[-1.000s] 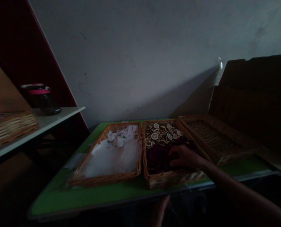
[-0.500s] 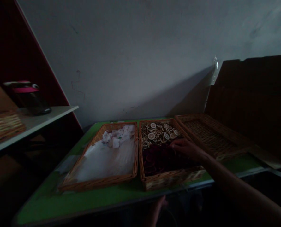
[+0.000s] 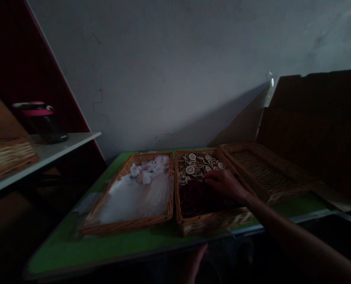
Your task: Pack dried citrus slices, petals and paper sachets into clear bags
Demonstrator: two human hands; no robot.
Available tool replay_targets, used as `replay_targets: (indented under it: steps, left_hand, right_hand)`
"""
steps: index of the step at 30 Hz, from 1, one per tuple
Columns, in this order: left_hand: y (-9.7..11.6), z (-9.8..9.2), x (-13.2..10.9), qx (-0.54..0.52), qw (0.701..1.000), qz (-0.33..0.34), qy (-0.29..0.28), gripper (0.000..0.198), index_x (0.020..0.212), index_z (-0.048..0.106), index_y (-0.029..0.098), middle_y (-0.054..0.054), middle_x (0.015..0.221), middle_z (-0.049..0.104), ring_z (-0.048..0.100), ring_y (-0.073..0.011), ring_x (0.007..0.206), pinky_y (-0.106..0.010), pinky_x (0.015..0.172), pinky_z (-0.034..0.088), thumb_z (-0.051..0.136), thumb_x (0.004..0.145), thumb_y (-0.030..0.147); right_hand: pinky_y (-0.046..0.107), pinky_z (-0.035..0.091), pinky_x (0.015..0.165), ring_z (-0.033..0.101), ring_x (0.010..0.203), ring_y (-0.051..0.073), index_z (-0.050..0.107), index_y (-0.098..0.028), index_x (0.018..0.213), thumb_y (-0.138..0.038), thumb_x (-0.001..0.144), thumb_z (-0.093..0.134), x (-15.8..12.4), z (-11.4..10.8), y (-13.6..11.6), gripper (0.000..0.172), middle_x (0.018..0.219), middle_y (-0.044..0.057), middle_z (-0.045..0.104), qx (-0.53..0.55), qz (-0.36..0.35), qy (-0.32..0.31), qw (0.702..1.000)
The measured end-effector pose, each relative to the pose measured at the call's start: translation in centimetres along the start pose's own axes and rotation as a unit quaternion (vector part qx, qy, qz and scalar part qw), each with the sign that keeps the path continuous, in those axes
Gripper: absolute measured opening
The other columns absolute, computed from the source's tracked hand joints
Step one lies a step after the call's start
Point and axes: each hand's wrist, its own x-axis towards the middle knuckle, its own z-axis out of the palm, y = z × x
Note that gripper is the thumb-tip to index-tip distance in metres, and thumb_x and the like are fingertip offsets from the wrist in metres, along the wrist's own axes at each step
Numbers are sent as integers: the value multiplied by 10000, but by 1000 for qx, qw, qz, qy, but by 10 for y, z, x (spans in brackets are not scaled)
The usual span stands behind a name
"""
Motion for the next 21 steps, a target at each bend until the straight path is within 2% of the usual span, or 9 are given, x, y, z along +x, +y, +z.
replay_targets:
  steps: [4, 8, 11, 14, 16, 18, 21]
  left_hand:
    - [0, -12, -17, -11, 1000, 18, -4, 333, 1196, 740, 369, -33, 1237, 769, 676, -300, 1242, -511, 1133, 508, 625, 897, 460]
    - [6, -19, -23, -9, 998, 54, -15, 418, 1281, 697, 346, -48, 1276, 755, 661, -300, 1270, -499, 1136, 502, 666, 879, 461]
    - [3, -19, -20, -19, 998, 56, -18, 525, 1347, 650, 307, -79, 1264, 757, 663, -316, 1267, -519, 1124, 506, 698, 853, 480]
    - [-6, -18, -20, -33, 997, 63, 12, 562, 1406, 593, 291, -94, 1320, 729, 646, -316, 1290, -526, 1161, 464, 652, 873, 461]
    - [-13, -17, -25, -31, 995, 89, 24, 695, 1465, 522, 269, -109, 1424, 660, 594, -332, 1348, -519, 1193, 426, 707, 816, 435]
    - [-14, -15, -34, -27, 990, 129, 41, 945, 1536, 403, 249, -131, 1567, 514, 471, -370, 1449, -536, 1233, 358, 813, 696, 383]
    - [-3, -10, -47, -12, 982, 173, 81, 1200, 1602, 204, 246, -154, 1671, 325, 284, -408, 1539, -599, 1254, 272, 871, 606, 298]
  right_hand:
    - [284, 484, 703, 681, 770, 194, 787, -175, 987, -317, 910, 575, 3, -1, -8, 266, 879, 47, 782, 28, 1, 27, 999]
    - [244, 475, 588, 635, 681, 161, 761, -170, 998, -383, 893, 580, 2, -3, -11, 300, 824, 35, 745, 141, 50, 31, 988]
    - [205, 432, 503, 570, 574, 116, 739, -158, 1013, -459, 870, 615, -5, -4, -15, 355, 743, 13, 698, 250, 92, 7, 964]
    - [184, 381, 448, 527, 491, 93, 719, -147, 1041, -501, 855, 651, -19, -2, -24, 405, 654, -9, 649, 313, 117, -37, 942]
    - [182, 375, 443, 534, 484, 94, 716, -141, 1035, -487, 873, 643, -32, 1, -33, 389, 634, -8, 644, 327, 111, -70, 936]
    - [187, 401, 467, 564, 514, 101, 725, -140, 1013, -426, 908, 608, -46, 6, -43, 326, 669, 9, 678, 315, 90, -103, 939]
    - [209, 470, 553, 636, 606, 126, 754, -153, 980, -261, 914, 566, -68, 17, -57, 227, 781, 36, 744, 236, 35, -133, 962]
